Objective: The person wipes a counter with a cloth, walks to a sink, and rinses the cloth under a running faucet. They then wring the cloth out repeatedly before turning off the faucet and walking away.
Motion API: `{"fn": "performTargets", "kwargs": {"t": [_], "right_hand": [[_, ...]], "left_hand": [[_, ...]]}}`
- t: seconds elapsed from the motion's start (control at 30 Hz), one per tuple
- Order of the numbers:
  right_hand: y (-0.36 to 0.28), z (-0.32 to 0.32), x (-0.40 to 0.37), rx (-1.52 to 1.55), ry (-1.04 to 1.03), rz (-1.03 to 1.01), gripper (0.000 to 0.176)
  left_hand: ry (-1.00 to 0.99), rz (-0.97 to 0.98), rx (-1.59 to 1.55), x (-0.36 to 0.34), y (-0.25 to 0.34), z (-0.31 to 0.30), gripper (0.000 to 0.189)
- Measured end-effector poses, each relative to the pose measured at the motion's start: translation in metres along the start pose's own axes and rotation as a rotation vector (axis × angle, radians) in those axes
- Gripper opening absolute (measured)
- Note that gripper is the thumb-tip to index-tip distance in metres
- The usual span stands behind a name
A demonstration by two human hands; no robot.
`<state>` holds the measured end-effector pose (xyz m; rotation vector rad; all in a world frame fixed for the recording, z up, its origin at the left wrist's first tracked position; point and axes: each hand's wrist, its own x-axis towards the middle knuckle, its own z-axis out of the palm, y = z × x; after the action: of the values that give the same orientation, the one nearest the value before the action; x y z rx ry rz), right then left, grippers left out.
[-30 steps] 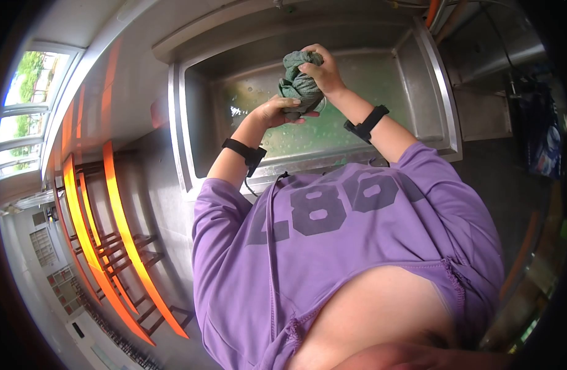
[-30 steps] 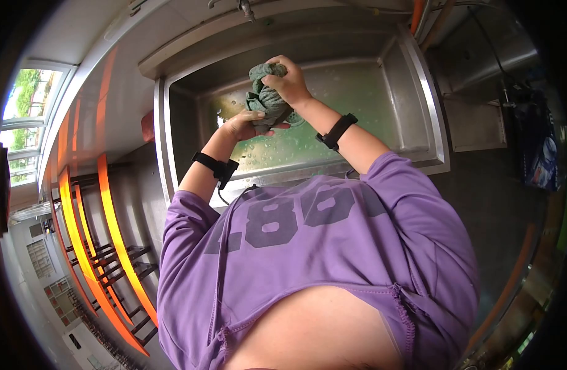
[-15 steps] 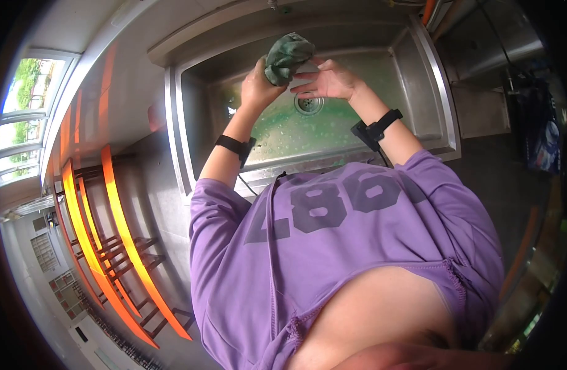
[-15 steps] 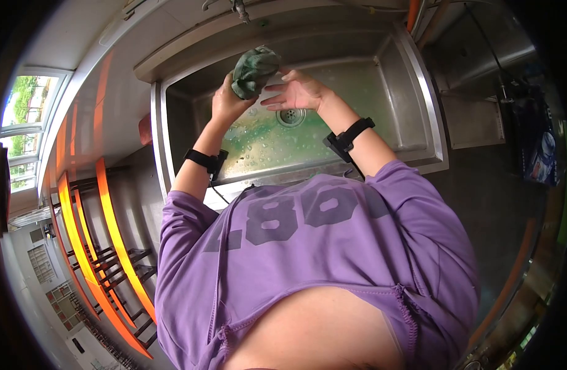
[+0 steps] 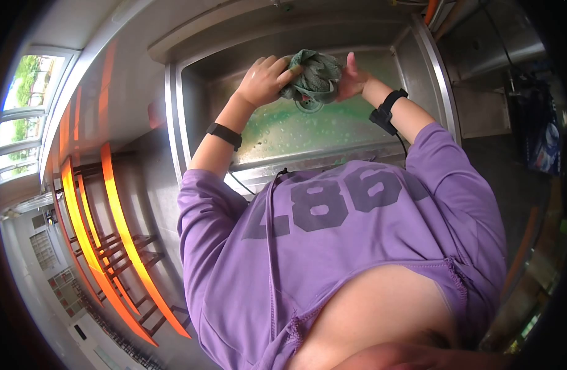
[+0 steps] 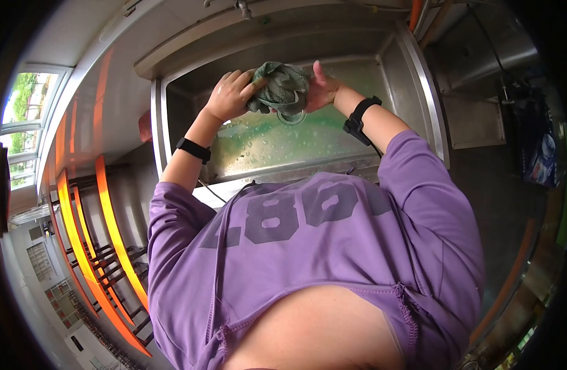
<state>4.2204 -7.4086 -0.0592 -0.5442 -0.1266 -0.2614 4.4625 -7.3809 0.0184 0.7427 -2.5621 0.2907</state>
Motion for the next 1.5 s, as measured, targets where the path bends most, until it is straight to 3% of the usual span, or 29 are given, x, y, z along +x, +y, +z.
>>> {"fn": "performTargets", "kwargs": {"t": [0.1,0.17,0.27,0.33,0.43,0.5,0.6,0.7,0.83,0.93,1.03,1.13,1.23,1.33,1.43,1.47,1.5], "right_hand": [[-0.001,-0.007,-0.008,0.110,0.180,0.067,0.098],[0.000,-0.009,0.005,-0.069,0.053,0.142,0.092],[-0.007,-0.026,0.009,-0.228,0.066,0.377,0.079],[-0.016,-0.024,0.007,-0.303,0.261,0.473,0.061],[-0.020,0.017,0.020,-0.631,0.520,0.473,0.057],[-0.020,0.019,0.023,-0.681,0.536,0.474,0.056],[-0.019,0.028,0.028,-0.798,0.657,0.490,0.052],[-0.013,0.022,0.033,-0.867,0.742,0.455,0.046],[-0.003,0.008,0.037,-1.134,0.862,0.339,0.045],[0.001,-0.004,0.039,-1.298,0.829,0.243,0.049],[0.004,-0.020,0.050,-1.353,0.849,0.272,0.051],[0.003,-0.007,0.053,-1.312,0.865,0.336,0.053],[0.002,0.010,0.048,-1.026,0.925,0.291,0.054],[0.011,0.012,0.037,-0.584,1.017,-0.026,0.059],[0.004,0.010,0.025,0.019,0.830,-0.061,0.065],[0.005,0.026,0.027,0.138,1.004,-0.060,0.071],[0.007,0.022,0.025,0.210,0.916,-0.050,0.072]], "left_hand": [[0.061,0.137,0.030,0.006,0.000,-0.008,0.041],[0.102,0.225,0.067,0.010,0.003,-0.009,0.037],[-0.012,0.130,0.101,0.006,0.006,-0.007,0.043],[-0.095,0.047,0.137,0.005,0.006,-0.005,0.047],[-0.286,-0.130,0.111,0.008,0.019,-0.005,0.053],[-0.504,-0.329,0.028,0.014,0.025,-0.007,0.059],[-0.399,-0.320,-0.054,0.006,0.017,0.018,0.061],[-0.588,-0.457,-0.107,0.014,0.016,0.022,0.062],[-0.593,-0.485,-0.143,0.013,0.013,0.027,0.063],[-0.585,-0.516,-0.146,0.006,0.010,0.038,0.065],[-0.592,-0.545,-0.139,0.000,0.004,0.046,0.063],[-0.608,-0.541,-0.078,-0.002,0.004,0.041,0.059],[-0.612,-0.535,0.021,0.001,0.005,0.028,0.053],[-0.543,-0.595,0.109,0.007,0.009,0.016,0.048],[-0.427,-0.635,0.223,0.011,0.015,0.016,0.043],[-0.380,-0.606,0.257,0.011,0.016,0.017,0.042],[-0.333,-0.577,0.289,0.012,0.019,0.019,0.041]]}}
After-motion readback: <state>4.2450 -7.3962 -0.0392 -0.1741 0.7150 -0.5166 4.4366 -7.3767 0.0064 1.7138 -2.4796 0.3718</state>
